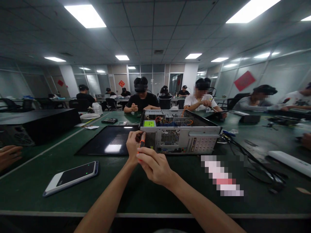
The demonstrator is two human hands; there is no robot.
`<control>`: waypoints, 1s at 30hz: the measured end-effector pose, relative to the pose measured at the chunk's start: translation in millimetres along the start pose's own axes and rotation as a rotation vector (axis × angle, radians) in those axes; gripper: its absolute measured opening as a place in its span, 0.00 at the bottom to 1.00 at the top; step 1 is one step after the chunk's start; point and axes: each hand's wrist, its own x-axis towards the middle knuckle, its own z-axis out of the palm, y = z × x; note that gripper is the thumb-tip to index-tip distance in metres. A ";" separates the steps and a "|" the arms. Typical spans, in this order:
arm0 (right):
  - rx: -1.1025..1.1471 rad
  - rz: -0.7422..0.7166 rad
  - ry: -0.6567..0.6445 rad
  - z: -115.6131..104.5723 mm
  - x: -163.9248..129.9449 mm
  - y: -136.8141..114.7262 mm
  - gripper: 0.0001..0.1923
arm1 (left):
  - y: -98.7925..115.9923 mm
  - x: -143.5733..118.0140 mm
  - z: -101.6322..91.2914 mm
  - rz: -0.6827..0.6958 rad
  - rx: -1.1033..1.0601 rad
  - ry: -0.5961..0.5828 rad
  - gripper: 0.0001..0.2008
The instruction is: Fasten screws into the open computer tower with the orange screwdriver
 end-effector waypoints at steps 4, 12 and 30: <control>-0.020 0.009 -0.052 -1.0 -1.3 0.6 0.17 | -0.6 0.2 -0.7 0.018 0.004 -0.006 0.06; 0.006 -0.022 -0.093 -0.7 -0.2 2.7 0.18 | -0.5 -0.7 0.3 -0.007 -0.006 -0.009 0.06; 0.027 0.029 0.030 3.3 -2.6 6.4 0.18 | -2.9 -0.6 -0.2 -0.027 0.011 -0.031 0.05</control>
